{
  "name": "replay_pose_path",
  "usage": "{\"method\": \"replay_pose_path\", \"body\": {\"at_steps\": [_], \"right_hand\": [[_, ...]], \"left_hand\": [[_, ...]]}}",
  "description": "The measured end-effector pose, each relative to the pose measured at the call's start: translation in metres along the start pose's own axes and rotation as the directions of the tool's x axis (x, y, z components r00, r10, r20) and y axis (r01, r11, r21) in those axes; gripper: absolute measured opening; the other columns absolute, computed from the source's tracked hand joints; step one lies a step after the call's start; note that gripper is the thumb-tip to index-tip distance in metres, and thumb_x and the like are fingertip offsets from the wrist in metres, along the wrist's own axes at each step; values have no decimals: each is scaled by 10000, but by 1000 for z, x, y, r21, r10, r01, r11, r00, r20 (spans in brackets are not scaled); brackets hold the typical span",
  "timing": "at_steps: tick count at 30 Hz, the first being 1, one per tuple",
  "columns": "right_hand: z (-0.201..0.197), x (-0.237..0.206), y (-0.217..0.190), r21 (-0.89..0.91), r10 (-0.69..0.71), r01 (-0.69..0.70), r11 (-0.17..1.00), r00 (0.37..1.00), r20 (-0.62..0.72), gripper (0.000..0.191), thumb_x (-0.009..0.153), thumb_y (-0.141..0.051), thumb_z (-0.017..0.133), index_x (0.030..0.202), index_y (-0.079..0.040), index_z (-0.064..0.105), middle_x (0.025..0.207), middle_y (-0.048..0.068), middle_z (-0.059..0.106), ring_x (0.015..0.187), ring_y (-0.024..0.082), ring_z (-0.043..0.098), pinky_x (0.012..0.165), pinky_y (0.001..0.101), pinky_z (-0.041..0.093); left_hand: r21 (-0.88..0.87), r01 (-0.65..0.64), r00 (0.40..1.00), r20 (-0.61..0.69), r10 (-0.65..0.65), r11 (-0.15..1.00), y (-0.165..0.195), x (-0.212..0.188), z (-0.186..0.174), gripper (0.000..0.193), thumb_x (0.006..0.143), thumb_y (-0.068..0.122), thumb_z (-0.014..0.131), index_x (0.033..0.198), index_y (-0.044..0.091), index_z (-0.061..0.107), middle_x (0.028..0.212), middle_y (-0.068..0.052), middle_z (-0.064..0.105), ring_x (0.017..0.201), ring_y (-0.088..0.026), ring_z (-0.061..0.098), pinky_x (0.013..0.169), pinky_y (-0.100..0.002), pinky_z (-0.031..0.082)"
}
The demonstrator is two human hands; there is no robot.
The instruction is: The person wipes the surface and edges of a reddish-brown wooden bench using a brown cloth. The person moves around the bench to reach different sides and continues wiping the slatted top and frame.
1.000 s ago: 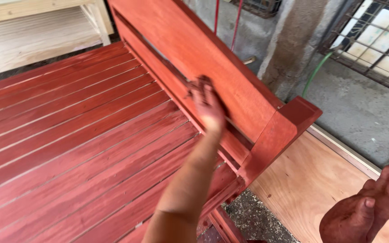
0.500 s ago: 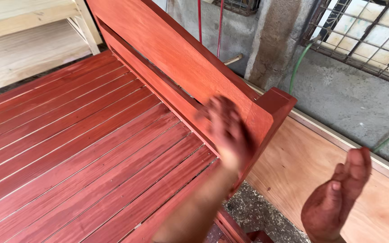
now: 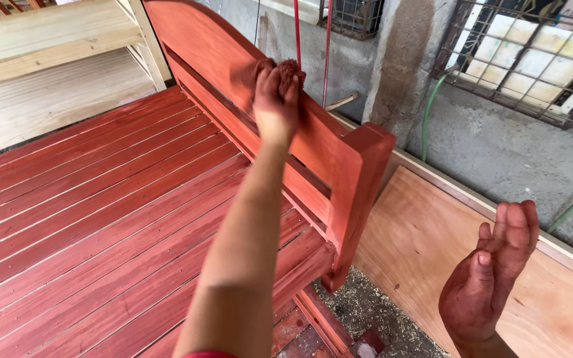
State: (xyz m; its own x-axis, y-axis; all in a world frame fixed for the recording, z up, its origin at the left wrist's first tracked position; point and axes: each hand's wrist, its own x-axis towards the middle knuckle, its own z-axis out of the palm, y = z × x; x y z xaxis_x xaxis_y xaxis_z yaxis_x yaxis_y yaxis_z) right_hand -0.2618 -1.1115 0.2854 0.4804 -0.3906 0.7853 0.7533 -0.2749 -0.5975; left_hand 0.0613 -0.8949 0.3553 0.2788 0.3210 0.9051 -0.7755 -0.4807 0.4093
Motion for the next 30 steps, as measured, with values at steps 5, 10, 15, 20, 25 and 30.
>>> {"method": "replay_pose_path", "body": {"at_steps": [5,10,15,20,25,30], "right_hand": [[-17,-1,-7,-2,-14,14,1000,1000,5,563,1161,-279,475,1649,-43,321,1760,20,101,1556,211,246,1296,375,183],[-27,-6,-17,56,-14,11,998,998,53,552,1179,-264,484,1663,-52,323,1731,-3,104,1580,214,236,1305,368,184],[-42,-11,-26,74,14,-23,997,993,121,586,1158,-278,501,1658,-53,297,1749,-6,79,1584,225,219,1304,395,172],[-63,-23,-17,71,36,-47,996,988,153,584,1145,-305,526,1641,-79,317,1741,-9,90,1554,213,242,1287,400,198],[-89,-39,-12,9,122,-124,992,982,142,587,1146,-327,527,1646,-102,316,1750,-16,121,1560,220,258,1295,439,201],[-106,-35,-15,-6,114,-114,993,984,135,625,1144,-359,534,1642,-105,253,1732,-1,196,1568,236,240,1305,468,187]], "left_hand": [[7,38,933,357,-38,999,33,-14,-12,280,970,341,740,989,61,750,1136,-150,734,1232,-355,662,1092,-428,528],[-63,87,856,516,-43,994,101,-47,-33,308,950,322,734,1086,45,741,1241,-174,702,1235,-358,634,1066,-438,501],[-279,118,956,292,-33,953,132,-102,-43,417,1018,113,664,1414,38,557,1543,-190,520,1502,-339,467,1240,-427,413],[-575,503,864,310,-397,645,135,-234,-31,636,1022,-84,452,1624,54,300,1640,-128,402,1533,-254,421,1284,-379,356],[-517,773,533,219,-817,366,117,-333,-33,545,1012,47,440,1554,63,387,1583,-70,465,1465,-202,450,1218,-301,328],[-403,910,182,177,-967,97,119,-304,-12,425,1064,200,484,1448,28,548,1430,-128,601,1300,-229,550,1098,-316,402]]}}
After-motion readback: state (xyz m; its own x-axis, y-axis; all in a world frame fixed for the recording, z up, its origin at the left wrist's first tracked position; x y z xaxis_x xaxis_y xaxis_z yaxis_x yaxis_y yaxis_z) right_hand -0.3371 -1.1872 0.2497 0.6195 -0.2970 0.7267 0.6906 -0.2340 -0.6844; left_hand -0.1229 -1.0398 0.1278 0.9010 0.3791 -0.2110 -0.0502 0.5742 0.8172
